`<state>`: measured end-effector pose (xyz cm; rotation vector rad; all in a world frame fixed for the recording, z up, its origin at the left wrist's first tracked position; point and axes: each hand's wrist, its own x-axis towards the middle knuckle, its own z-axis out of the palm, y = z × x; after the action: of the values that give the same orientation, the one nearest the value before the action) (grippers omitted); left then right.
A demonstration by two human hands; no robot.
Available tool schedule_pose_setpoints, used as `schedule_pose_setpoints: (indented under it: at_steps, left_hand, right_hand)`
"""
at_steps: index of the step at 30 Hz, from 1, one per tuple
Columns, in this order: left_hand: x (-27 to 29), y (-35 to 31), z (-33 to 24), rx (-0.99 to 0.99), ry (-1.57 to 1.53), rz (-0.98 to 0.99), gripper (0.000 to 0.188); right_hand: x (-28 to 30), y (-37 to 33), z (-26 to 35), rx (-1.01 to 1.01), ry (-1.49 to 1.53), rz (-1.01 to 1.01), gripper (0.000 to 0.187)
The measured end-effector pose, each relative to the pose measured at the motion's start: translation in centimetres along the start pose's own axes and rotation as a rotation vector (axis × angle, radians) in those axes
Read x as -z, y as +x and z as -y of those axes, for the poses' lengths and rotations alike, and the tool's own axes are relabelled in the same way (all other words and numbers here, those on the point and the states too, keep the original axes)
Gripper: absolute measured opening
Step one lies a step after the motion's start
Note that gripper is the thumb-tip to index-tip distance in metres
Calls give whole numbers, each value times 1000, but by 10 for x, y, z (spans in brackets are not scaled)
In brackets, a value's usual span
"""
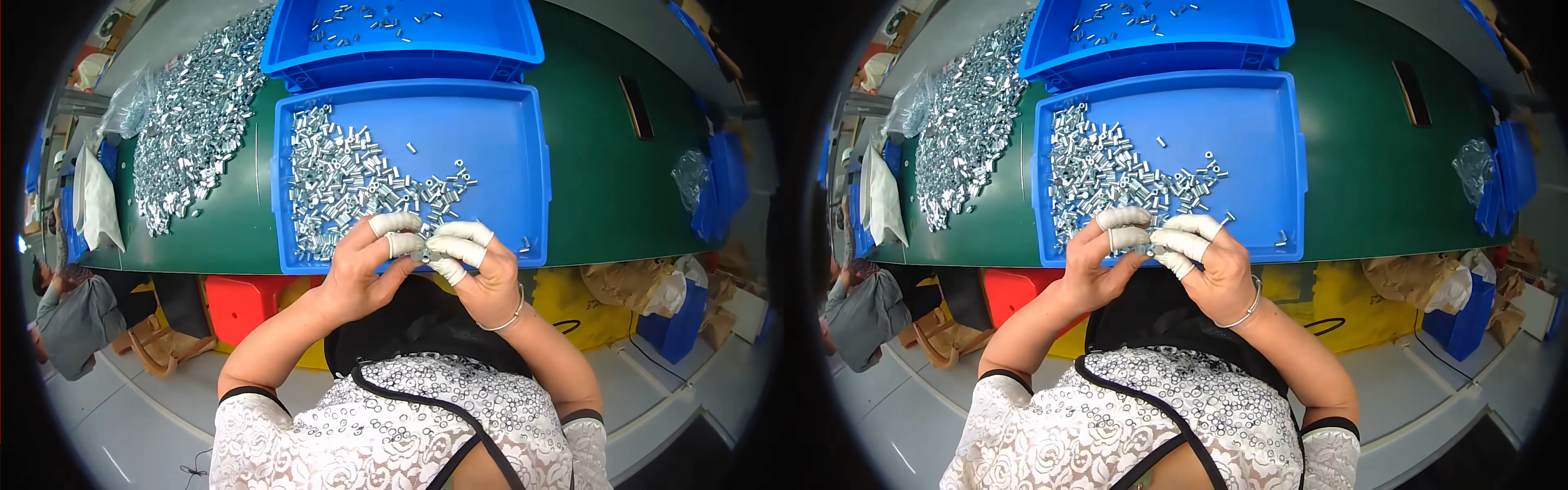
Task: Inspect and sort small metal hardware components into blue bins at a factory workstation.
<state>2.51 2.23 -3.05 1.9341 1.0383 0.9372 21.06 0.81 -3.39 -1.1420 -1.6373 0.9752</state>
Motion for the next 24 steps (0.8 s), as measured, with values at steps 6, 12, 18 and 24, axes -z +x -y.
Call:
schedule_pose_setpoints:
  at_steps: [6,12,18,24]
  left_hand:
    - [-5,-16,8,58,17,81,14]
    - [19,-25,31,1096,-772,432,12]
    - [83,-13,70,1377,-1059,625,19]
    - [74,-1,96,1407,-1182,718,24]
  right_hand:
    - [-8,-22,-14,-287,130,126,17]
    - [-27,-18,-20,-1259,747,367,12]
    - [-82,26,5,-1523,879,296,16]
    - [-83,39,-3,-1653,997,233,19]
